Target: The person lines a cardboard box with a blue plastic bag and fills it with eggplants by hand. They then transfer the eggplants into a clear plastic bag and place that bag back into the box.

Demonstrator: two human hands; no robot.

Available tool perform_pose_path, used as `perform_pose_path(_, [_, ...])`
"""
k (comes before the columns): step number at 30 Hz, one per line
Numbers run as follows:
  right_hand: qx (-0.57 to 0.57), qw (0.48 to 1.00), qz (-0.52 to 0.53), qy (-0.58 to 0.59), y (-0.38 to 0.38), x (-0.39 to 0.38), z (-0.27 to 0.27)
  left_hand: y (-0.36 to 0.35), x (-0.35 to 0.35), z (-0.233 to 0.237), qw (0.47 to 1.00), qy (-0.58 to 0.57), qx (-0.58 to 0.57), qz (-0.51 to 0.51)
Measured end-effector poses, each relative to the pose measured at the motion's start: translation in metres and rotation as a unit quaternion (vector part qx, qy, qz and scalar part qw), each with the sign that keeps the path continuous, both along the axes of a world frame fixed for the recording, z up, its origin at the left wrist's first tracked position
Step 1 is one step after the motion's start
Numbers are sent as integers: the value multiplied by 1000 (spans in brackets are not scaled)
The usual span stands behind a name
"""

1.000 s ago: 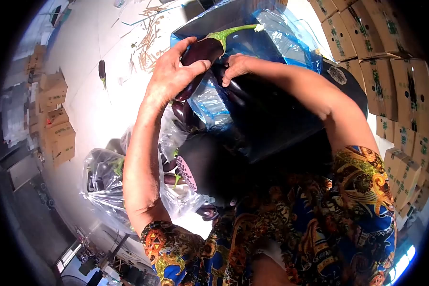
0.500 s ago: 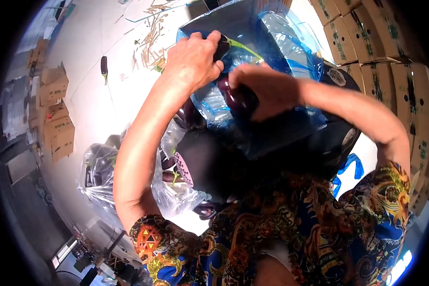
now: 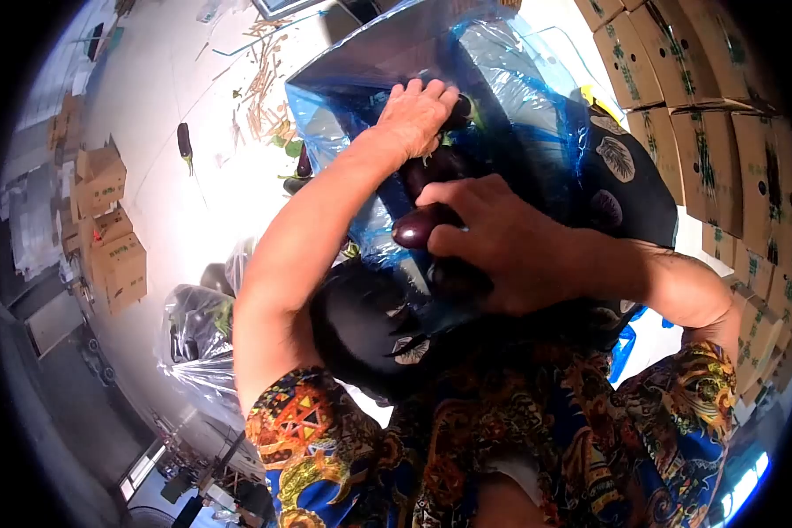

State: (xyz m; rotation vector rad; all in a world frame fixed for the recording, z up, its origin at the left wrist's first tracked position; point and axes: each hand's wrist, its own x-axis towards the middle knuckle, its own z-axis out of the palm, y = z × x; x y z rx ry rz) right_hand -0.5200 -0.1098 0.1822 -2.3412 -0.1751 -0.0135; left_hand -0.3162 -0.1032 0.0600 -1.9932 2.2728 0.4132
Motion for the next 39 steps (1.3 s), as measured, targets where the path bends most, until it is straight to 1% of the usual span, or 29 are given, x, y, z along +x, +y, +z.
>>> perform_pose_path(3, [-17,1000,-14,-7,1,-3,-4,-1,5,-34,995,24,23,99])
perform_pose_path(4, [-18,1000,-22,-9,2,-5,-5,-3,3,-34,989,42,36,135])
perform_pose_path(5, [-22,999,-29,-11,2,-6,-5,-10,2,-30,985,25,92,146])
perform_pose_path(7, [-20,999,-49,-6,0,-8,-6,-17,4,-34,978,-32,137,155])
perform_pose_path(9, [-14,997,-79,-5,2,-10,-10,-20,12,-37,968,7,182,175])
perform_pose_path(13, [-7,991,-131,-8,3,-3,-16,-21,24,-38,984,39,125,124])
perform_pose_path(14, [-5,989,-145,-8,2,1,-19,-20,29,-34,988,85,37,121])
perform_pose_path(15, [1,988,-153,3,-2,7,-25,-18,40,-36,977,179,-35,106])
perform_pose_path(16, [9,987,-162,15,-9,15,-34,-14,42,-22,941,287,19,177])
perform_pose_path(17, [19,985,-169,27,-15,24,-42,-9,41,2,884,389,74,247])
perform_pose_path(18, [35,979,-190,68,-23,36,-36,4,33,29,797,506,98,316])
perform_pose_path(19, [50,970,-212,106,-32,47,-27,15,28,48,688,609,117,376])
perform_pose_path(20, [52,964,-239,108,-36,53,-26,22,30,41,661,643,87,377])
perform_pose_path(21, [31,958,-256,123,-46,66,-32,31,32,37,608,688,98,385])
perform_pose_path(22, [89,950,-262,144,-60,83,-46,39,27,45,563,712,68,414])
perform_pose_path(23, [133,951,-222,170,-74,96,-47,44,23,50,515,734,41,441])
perform_pose_path(24, [111,953,-226,167,-73,104,-49,46,32,34,487,754,11,441])
perform_pose_path(26, [76,958,-221,168,-67,118,-52,50,38,27,469,778,-31,418])
perform_pose_path(27, [92,956,-223,168,-68,117,-54,49,37,21,459,784,-44,415])
perform_pose_path(29, [123,951,-231,166,-71,110,-57,49,19,46,399,801,-80,439])
perform_pose_path(30, [112,954,-227,159,-75,103,-55,48,12,47,438,791,-79,421])
perform_pose_path(31, [103,953,-253,133,-80,97,-71,44,16,21,483,778,-96,391])
perform_pose_path(33, [220,945,-157,185,-93,87,-97,50,10,22,655,637,-107,391])
perform_pose_path(34, [202,933,-164,249,-92,88,-89,53,7,22,729,555,-111,386])
perform_pose_path(37, [203,897,-220,326,-84,96,-63,51,12,28,754,479,-91,441])
perform_pose_path(38, [211,898,-240,301,-82,99,-66,51,11,38,711,507,-71,483])
perform_pose_path(39, [230,880,-264,320,-85,96,-64,49,8,49,665,534,-51,520])
